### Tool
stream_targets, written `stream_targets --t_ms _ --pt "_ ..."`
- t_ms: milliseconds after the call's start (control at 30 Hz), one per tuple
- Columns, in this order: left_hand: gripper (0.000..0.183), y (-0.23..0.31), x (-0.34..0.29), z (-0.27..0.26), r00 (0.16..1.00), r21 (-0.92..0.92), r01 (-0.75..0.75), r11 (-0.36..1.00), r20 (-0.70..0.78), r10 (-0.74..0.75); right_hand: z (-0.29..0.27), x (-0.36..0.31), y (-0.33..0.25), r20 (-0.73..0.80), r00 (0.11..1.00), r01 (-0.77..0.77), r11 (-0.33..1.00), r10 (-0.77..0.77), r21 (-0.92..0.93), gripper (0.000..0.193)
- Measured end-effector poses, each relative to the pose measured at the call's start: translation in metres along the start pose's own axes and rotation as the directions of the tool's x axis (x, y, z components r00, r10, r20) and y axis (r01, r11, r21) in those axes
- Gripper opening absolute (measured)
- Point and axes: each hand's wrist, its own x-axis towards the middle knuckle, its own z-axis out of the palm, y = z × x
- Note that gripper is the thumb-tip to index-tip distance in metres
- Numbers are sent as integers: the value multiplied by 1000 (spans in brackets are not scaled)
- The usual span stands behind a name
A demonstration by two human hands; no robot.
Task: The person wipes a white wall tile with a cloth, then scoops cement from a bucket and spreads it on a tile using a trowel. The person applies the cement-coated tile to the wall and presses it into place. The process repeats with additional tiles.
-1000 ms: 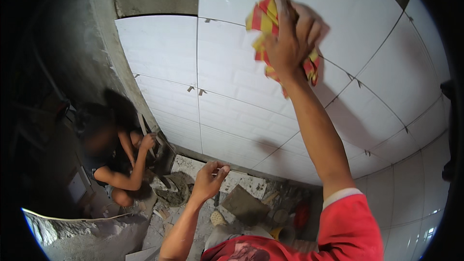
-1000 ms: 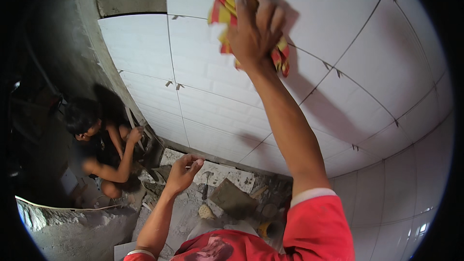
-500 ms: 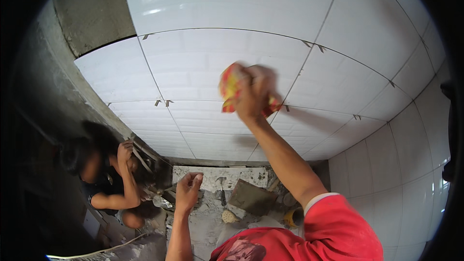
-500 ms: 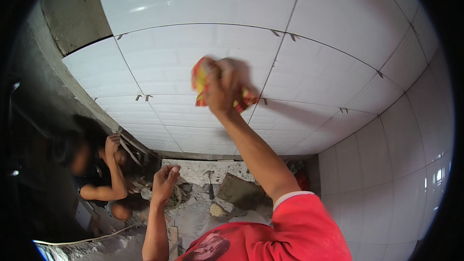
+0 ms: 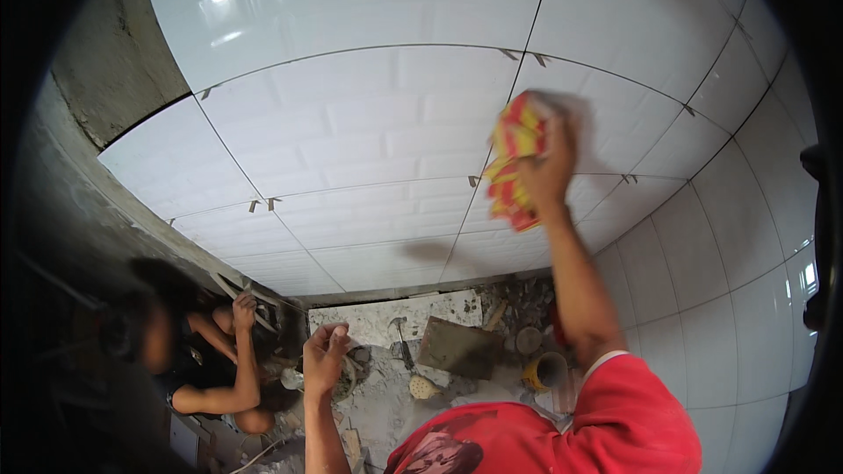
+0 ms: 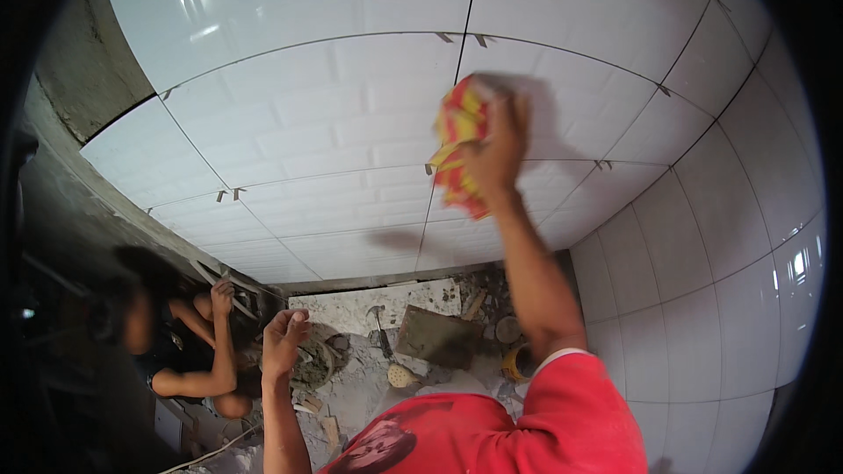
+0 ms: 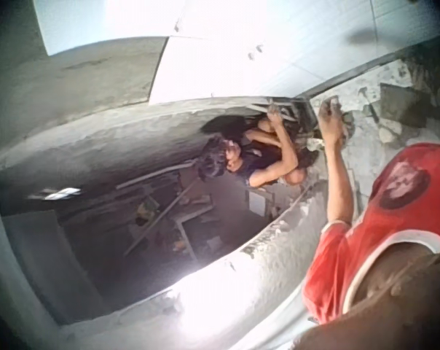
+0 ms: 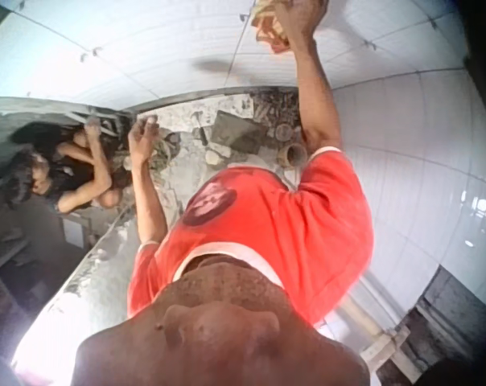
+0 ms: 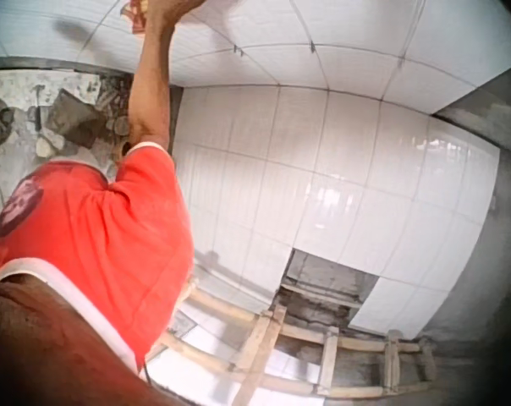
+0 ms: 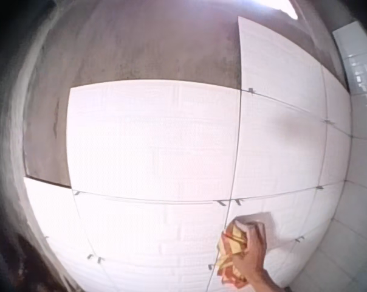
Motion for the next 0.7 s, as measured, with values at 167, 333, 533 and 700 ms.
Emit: stream_targets --t_ms 167,333,533,700 --pt "36 -4 10 6 997 83 11 997 74 -17 -11 27 70 236 855 509 835 -462 -209 75" --pt "35 -8 0 19 992 25 59 998 111 -61 -34 29 56 460 553 820 552 -695 -152 58" --pt "41 -7 -23 34 1000 -6 12 1000 -12 -12 -34 31 54 395 676 722 667 -622 -183 46" --pt "41 -11 -47 44 1000 -12 13 1000 5 -13 -28 14 70 569 599 767 609 -564 -202 57"
